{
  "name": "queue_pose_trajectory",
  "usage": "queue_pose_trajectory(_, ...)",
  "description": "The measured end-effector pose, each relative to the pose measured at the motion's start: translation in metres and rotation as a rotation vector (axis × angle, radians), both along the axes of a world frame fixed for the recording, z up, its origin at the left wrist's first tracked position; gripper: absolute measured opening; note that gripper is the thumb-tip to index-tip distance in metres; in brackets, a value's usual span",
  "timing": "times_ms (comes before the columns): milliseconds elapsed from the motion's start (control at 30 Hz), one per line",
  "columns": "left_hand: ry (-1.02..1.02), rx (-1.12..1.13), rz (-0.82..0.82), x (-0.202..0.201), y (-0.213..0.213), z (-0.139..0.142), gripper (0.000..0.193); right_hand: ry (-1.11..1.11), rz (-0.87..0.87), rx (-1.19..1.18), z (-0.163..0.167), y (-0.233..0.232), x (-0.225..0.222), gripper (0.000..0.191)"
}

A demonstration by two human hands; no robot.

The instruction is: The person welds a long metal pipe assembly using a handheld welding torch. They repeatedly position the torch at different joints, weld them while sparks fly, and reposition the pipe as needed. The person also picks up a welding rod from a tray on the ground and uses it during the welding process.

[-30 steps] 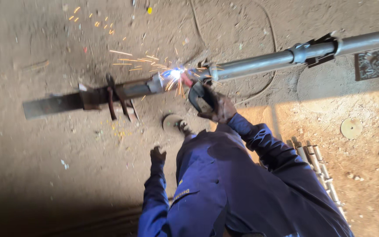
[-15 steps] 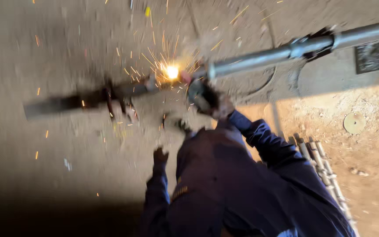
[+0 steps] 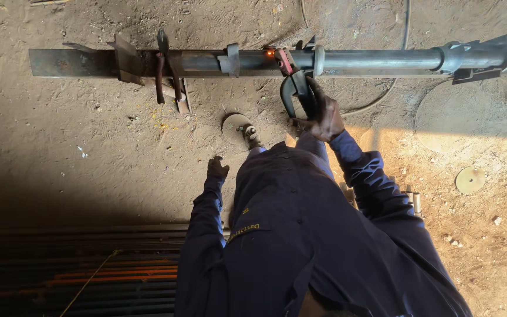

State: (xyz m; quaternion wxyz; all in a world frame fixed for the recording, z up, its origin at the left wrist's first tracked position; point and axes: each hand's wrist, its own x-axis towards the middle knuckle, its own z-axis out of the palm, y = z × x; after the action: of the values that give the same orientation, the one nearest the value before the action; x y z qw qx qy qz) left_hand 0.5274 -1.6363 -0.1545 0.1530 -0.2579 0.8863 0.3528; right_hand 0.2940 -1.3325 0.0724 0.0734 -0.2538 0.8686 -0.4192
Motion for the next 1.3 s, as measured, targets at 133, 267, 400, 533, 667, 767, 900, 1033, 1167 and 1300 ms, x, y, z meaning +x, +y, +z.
queue_pose_trajectory(133, -0.032, 0.005, 0.013, 0.001, 0.001, -0.003, 0.055, 0.038, 0.015, -0.006, -0.008, -0.001, 0.002, 0.116)
queue_pose_trajectory(267, -0.067, 0.025, 0.03, 0.002, 0.001, -0.005, 0.055, 0.093, 0.054, -0.049, -0.018, -0.003, -0.001, 0.116)
queue_pose_trajectory(400, 0.01, -0.022, -0.042, 0.0, -0.001, -0.004, 0.058, 0.012, 0.013, 0.101, -0.02, -0.003, -0.004, 0.117)
queue_pose_trajectory(533, -0.049, -0.011, -0.087, -0.007, 0.001, 0.012, 0.062, -0.036, -0.067, 0.131, -0.009, -0.006, -0.003, 0.116)
queue_pose_trajectory(667, 0.079, -0.072, -0.126, -0.013, 0.007, 0.032, 0.06, -0.096, -0.096, 0.15, 0.009, -0.009, -0.001, 0.113)
queue_pose_trajectory(767, 0.078, -0.057, -0.053, -0.018, 0.012, 0.043, 0.058, -0.047, -0.088, 0.12, 0.018, -0.011, -0.001, 0.115)
queue_pose_trajectory(900, 0.081, -0.065, -0.083, -0.024, 0.013, 0.05, 0.059, -0.122, -0.106, 0.197, 0.024, -0.012, -0.003, 0.117)
queue_pose_trajectory(1033, 0.123, -0.057, -0.078, -0.025, 0.015, 0.054, 0.056, -0.139, -0.108, 0.221, 0.031, -0.012, -0.003, 0.115)
queue_pose_trajectory(1167, 0.07, -0.06, -0.068, -0.024, 0.018, 0.056, 0.056, -0.203, -0.112, 0.251, 0.037, -0.011, -0.003, 0.116)
queue_pose_trajectory(1300, 0.062, -0.034, -0.064, -0.024, 0.021, 0.055, 0.06, -0.158, -0.087, 0.175, 0.035, -0.01, -0.004, 0.115)
